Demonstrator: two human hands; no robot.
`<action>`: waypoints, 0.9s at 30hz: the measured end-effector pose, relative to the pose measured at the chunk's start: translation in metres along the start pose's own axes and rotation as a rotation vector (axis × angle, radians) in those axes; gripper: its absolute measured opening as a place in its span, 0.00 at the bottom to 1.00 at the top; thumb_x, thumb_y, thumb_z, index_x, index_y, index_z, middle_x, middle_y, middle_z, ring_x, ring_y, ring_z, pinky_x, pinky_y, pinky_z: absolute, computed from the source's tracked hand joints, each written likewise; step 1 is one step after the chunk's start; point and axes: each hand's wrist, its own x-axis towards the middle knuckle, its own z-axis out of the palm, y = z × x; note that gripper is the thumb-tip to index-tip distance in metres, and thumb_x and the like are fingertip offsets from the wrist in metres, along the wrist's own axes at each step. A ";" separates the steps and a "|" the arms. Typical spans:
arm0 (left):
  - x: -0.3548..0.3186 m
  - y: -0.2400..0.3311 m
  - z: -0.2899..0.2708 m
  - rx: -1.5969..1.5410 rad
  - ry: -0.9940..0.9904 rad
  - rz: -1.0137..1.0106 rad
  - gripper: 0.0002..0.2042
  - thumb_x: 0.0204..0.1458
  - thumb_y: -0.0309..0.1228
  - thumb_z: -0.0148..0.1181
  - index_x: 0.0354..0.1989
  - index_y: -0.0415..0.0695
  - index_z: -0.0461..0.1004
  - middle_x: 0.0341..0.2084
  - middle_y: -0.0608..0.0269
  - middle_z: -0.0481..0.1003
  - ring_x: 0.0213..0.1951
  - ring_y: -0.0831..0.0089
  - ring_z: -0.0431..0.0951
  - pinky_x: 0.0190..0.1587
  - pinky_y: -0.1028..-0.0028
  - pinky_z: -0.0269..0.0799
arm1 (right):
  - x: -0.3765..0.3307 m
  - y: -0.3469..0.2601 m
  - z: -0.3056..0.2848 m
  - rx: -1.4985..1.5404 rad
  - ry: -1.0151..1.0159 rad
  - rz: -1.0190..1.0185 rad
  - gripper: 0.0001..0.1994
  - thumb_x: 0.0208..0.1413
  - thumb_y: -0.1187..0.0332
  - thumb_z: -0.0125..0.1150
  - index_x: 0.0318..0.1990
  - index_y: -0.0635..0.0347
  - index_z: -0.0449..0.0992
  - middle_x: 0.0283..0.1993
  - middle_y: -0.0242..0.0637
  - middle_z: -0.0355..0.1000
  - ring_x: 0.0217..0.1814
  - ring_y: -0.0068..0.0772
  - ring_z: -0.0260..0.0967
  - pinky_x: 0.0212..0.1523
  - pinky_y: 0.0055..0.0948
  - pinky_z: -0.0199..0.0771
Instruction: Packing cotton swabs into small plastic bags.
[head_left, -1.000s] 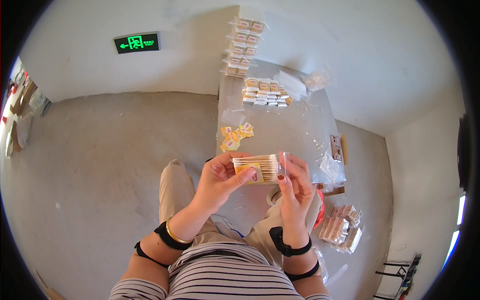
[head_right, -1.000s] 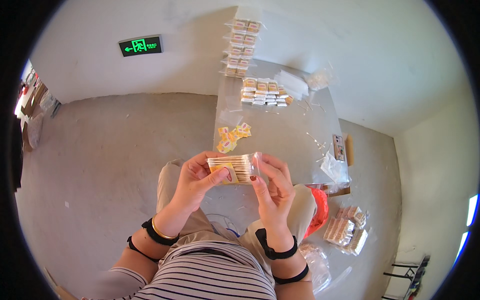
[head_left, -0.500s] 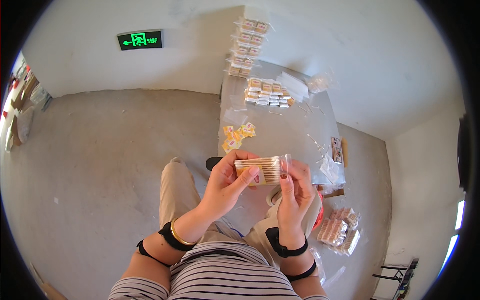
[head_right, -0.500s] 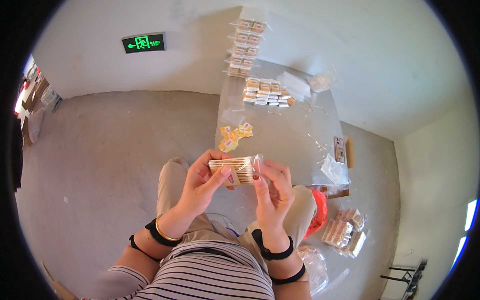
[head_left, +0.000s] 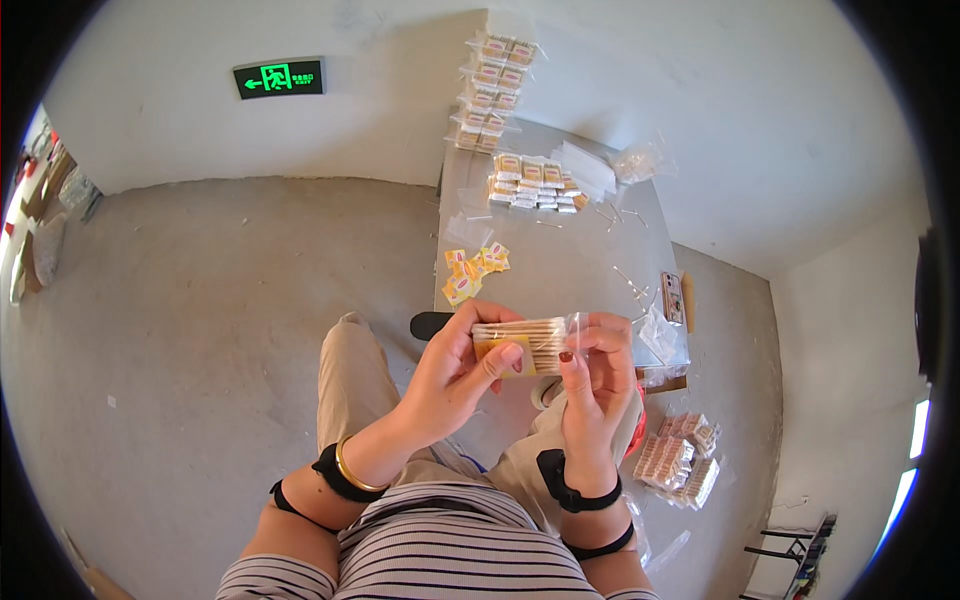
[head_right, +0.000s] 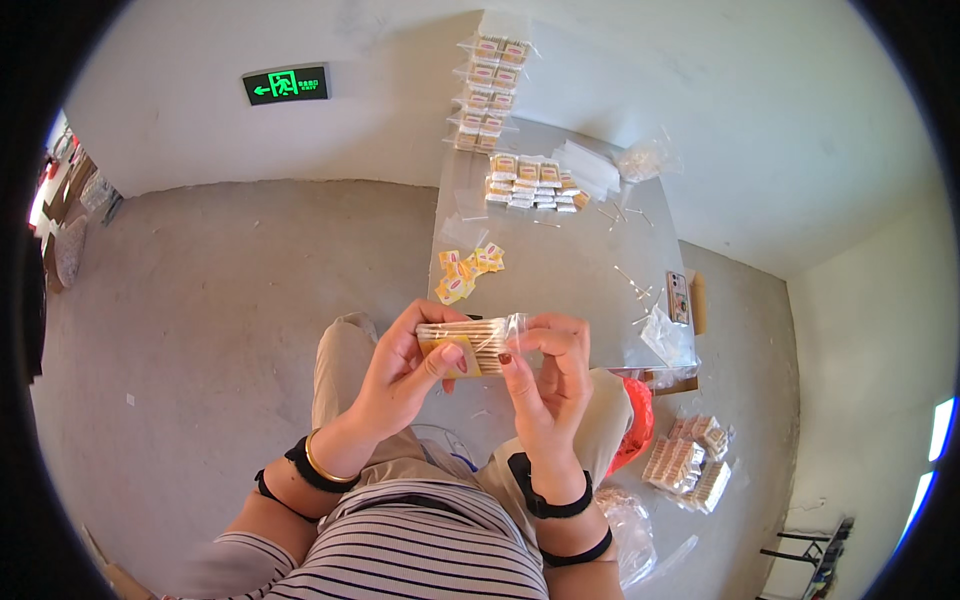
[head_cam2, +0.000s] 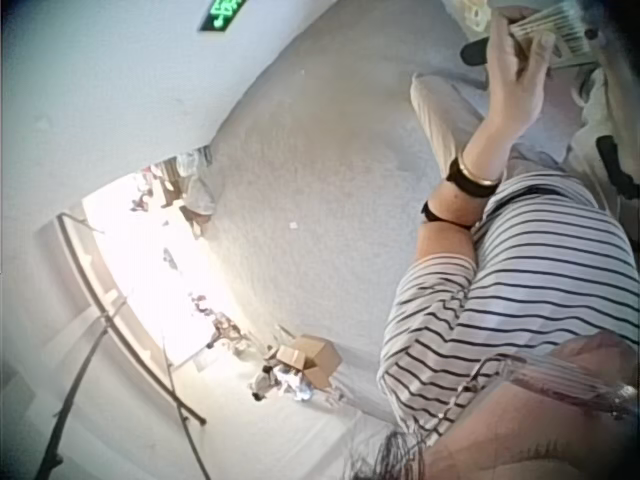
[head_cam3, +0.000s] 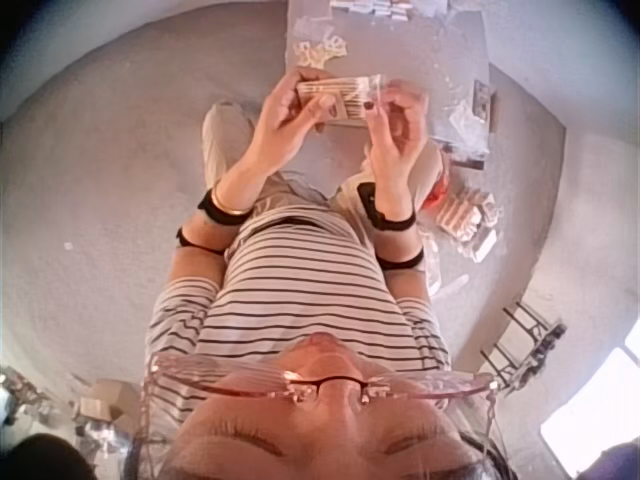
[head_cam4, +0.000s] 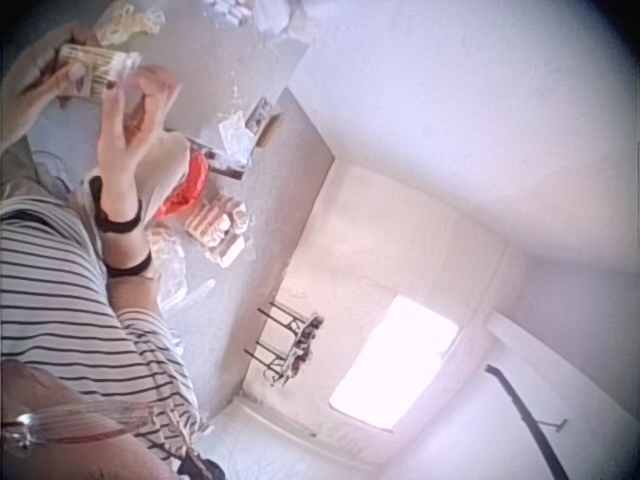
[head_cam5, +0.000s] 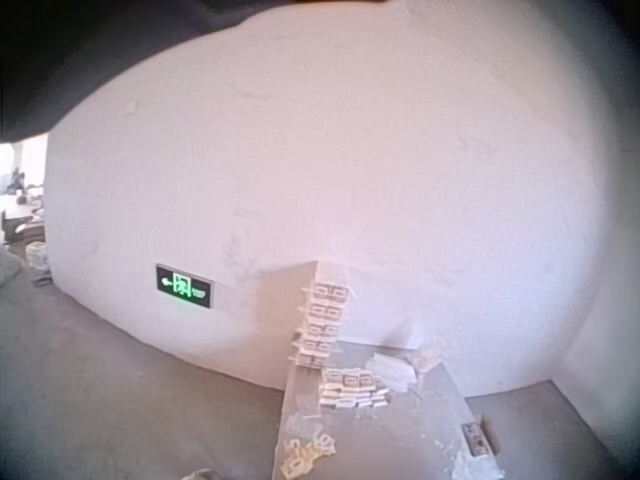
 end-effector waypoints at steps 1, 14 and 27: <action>0.000 0.001 0.000 0.013 -0.005 -0.006 0.13 0.64 0.36 0.57 0.50 0.42 0.66 0.35 0.73 0.74 0.34 0.90 0.70 0.33 0.84 0.68 | 0.000 0.000 0.000 0.003 0.003 0.008 0.07 0.56 0.78 0.62 0.42 0.62 0.73 0.49 0.38 0.63 0.53 0.28 0.63 0.57 0.26 0.62; -0.001 0.007 0.000 0.028 -0.047 -0.026 0.14 0.64 0.34 0.57 0.51 0.41 0.64 0.39 0.69 0.74 0.37 0.87 0.73 0.33 0.83 0.69 | 0.002 -0.005 0.000 -0.049 -0.003 -0.048 0.07 0.58 0.77 0.61 0.43 0.63 0.73 0.50 0.39 0.66 0.53 0.29 0.65 0.56 0.28 0.65; 0.000 0.012 0.002 -0.023 -0.041 -0.027 0.14 0.64 0.34 0.57 0.51 0.41 0.64 0.39 0.70 0.73 0.36 0.89 0.71 0.31 0.85 0.68 | 0.004 -0.005 -0.001 -0.077 -0.032 -0.091 0.10 0.57 0.77 0.61 0.46 0.64 0.74 0.51 0.42 0.67 0.54 0.32 0.65 0.57 0.29 0.65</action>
